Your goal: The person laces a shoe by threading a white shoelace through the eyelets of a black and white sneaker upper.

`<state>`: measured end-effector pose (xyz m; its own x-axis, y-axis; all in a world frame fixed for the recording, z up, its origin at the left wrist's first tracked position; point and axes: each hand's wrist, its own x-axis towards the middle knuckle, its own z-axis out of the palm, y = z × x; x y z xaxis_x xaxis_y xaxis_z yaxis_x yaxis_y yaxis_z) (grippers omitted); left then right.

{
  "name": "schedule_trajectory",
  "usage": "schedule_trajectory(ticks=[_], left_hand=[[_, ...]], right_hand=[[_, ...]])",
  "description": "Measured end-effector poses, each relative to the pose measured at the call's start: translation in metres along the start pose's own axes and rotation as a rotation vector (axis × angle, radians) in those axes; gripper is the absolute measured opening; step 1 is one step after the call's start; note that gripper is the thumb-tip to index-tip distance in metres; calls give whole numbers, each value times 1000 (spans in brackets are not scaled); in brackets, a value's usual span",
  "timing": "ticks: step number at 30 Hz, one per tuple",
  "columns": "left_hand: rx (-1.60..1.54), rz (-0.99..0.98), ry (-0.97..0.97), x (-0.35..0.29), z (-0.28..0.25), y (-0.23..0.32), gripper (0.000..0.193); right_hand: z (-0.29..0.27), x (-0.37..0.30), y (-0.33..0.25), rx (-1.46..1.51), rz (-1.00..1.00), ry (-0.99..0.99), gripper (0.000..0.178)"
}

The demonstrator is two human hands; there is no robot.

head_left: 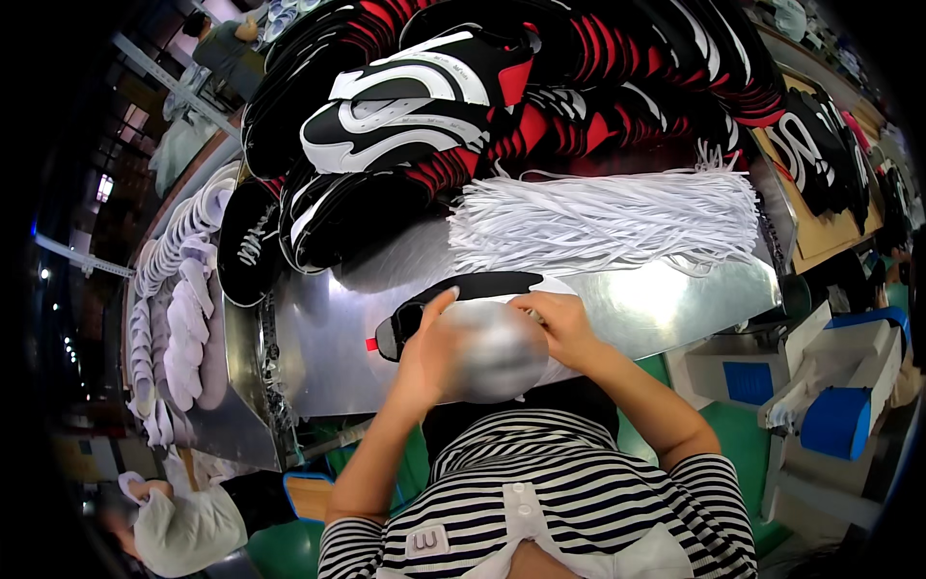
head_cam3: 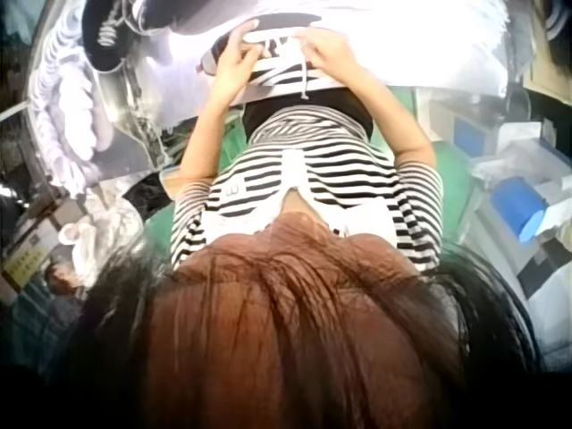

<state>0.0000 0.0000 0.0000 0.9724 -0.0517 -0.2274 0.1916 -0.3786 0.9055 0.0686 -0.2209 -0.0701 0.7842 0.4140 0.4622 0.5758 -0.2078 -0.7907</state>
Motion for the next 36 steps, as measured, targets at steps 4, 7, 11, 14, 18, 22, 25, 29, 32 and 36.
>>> schedule_trajectory(ticks=[4, 7, 11, 14, 18, 22, 25, 29, 32, 36], left_hand=[[663, 470, 199, -29, 16, 24, 39], [790, 577, 216, -6, 34, -4, 36], [550, 577, 223, 2, 21, -11, 28], [634, 536, -22, 26, 25, -31, 35], [643, 291, -223, 30, 9, -22, 43], [581, 400, -114, 27, 3, -52, 40], [590, 173, -50, 6, -10, -43, 42], [463, 435, 116, 14, -10, -36, 28], [514, 479, 60, 17, 3, -43, 26], [562, 300, -2, 6, 6, -15, 25]], right_hand=[[5, 2, -19, 287, 368, 49, 19], [0, -4, -9, 273, 367, 100, 23], [-16, -16, -46, 87, 456, -17, 38], [26, -69, -24, -172, 497, 53, 46], [34, -63, -23, -135, 557, -4, 39], [60, -52, 4, 94, 348, 128, 31], [24, -62, -49, 689, 481, -210, 24], [33, -95, -54, 803, 380, -456, 19], [11, -69, -60, 622, 560, -312, 24], [-7, -23, -57, 427, 481, -36, 13]])
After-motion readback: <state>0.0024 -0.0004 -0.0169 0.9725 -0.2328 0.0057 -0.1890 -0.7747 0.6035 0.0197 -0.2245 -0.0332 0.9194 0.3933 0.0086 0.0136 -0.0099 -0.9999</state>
